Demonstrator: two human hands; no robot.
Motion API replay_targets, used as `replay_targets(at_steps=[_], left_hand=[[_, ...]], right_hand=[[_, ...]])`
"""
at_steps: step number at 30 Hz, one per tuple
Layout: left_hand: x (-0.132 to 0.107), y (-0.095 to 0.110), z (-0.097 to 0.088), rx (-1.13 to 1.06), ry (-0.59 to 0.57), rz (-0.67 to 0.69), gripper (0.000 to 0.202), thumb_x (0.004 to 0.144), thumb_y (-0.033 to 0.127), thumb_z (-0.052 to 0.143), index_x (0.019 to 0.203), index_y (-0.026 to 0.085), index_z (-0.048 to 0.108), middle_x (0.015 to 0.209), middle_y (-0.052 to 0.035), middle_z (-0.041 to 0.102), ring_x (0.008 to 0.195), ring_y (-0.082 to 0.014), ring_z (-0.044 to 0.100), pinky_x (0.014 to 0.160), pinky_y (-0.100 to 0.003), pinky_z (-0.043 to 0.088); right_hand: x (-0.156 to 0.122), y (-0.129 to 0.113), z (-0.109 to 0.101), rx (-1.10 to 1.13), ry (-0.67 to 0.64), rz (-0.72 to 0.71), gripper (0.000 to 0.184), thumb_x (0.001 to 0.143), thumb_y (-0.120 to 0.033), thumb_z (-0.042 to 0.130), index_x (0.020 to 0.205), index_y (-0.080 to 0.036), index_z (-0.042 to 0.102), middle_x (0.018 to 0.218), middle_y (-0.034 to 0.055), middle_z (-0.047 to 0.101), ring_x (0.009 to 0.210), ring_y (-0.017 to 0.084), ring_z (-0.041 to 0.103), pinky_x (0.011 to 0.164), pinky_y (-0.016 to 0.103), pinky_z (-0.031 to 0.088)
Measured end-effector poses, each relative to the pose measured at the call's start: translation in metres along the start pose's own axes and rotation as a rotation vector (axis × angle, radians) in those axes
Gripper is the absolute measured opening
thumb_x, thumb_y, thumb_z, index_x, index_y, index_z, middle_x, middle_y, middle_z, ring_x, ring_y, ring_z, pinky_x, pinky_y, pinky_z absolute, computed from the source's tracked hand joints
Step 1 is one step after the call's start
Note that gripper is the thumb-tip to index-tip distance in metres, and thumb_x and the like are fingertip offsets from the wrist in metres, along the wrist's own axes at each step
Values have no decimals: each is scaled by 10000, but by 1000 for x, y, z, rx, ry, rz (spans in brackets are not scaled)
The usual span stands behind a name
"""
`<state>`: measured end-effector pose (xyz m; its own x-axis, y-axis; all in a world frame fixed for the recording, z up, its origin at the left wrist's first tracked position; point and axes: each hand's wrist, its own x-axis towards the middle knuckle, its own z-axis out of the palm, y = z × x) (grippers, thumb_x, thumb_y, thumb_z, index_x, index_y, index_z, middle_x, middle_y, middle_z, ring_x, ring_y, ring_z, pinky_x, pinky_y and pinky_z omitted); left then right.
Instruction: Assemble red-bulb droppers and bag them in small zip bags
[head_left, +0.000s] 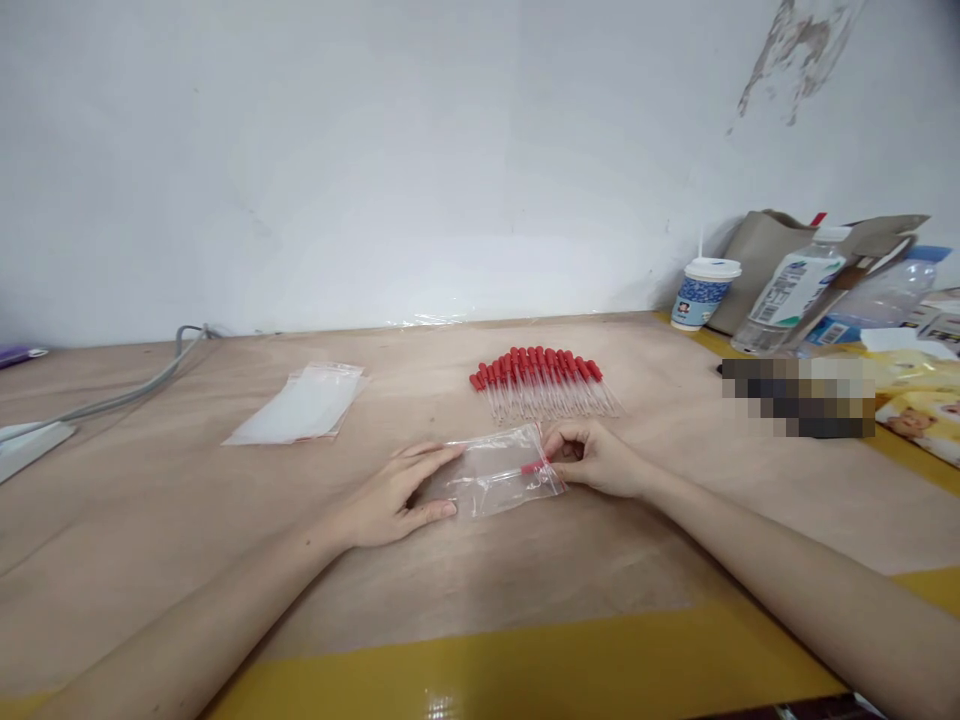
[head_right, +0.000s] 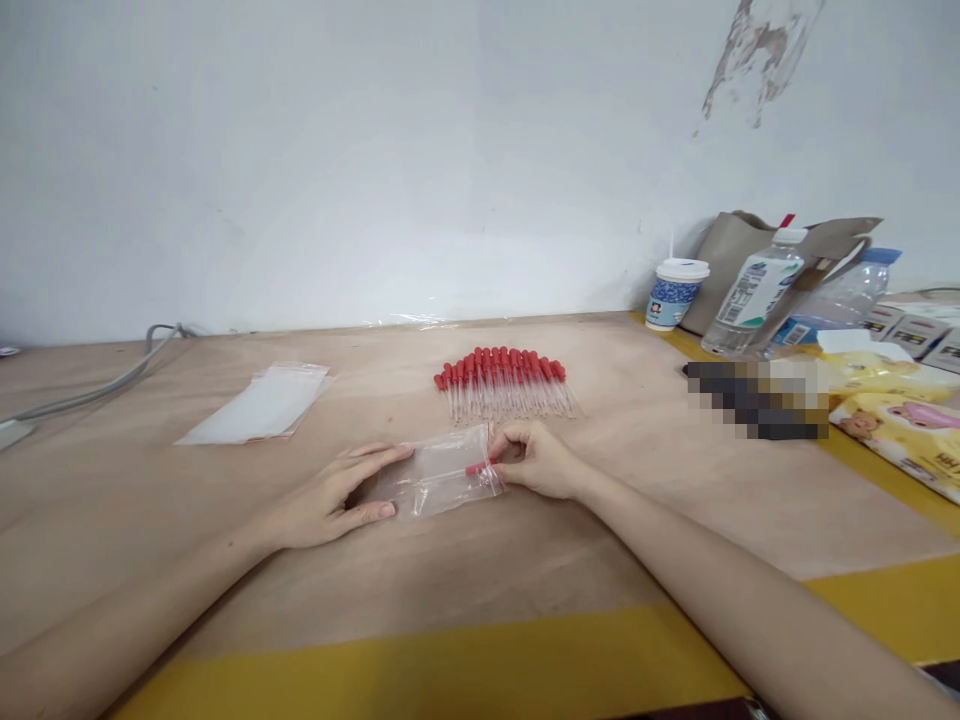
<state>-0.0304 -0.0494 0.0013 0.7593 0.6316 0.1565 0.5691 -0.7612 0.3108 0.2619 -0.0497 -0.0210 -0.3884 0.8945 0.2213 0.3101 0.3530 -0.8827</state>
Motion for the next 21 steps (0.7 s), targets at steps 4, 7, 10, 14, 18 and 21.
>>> replay_targets(at_steps=[4,7,10,14,18,21], left_hand=[[1,1,0,-11,22,23,560,834,432,467,1335,258,286,1336,-73,405,1205,-265,364,973,-438,326],[0,1,0,-22,32,19,545,833,425,472,1320,254,296,1319,-74,424,1179,-259,392,955,-434,342],[0,1,1,-28,42,35,483,831,409,483,1269,238,373,1278,-74,466,1171,-242,404,956,-415,349],[0,0,1,-28,42,86,365,838,395,481,1173,254,507,1282,-53,481,1201,-232,391,1010,-429,286],[2,-1,0,-22,15,112,348,847,374,476,1177,281,531,1293,-35,480,1206,-226,401,1030,-442,256],[2,-2,0,-11,7,125,343,849,364,477,1180,291,532,1289,-32,485,1203,-222,409,1034,-445,251]], right_hand=[[0,-2,3,42,-72,-39,223,683,-359,654,662,-159,558,632,-29,502,518,58,432,459,181,349],[-1,-1,4,89,-127,-16,233,723,-378,617,674,-159,556,621,-27,512,533,68,463,486,190,382],[-1,0,1,20,-138,-102,213,747,-363,598,688,-158,612,713,13,563,654,103,524,605,237,433],[-3,-2,-6,-106,-173,-172,161,745,-338,609,780,-198,679,850,36,576,792,134,547,727,284,445],[-5,-4,-9,-130,-229,-164,158,710,-317,649,821,-207,674,903,35,556,858,146,538,790,308,433],[-5,-3,-7,-96,-182,-148,159,704,-332,650,739,-177,640,855,35,560,817,147,538,761,309,437]])
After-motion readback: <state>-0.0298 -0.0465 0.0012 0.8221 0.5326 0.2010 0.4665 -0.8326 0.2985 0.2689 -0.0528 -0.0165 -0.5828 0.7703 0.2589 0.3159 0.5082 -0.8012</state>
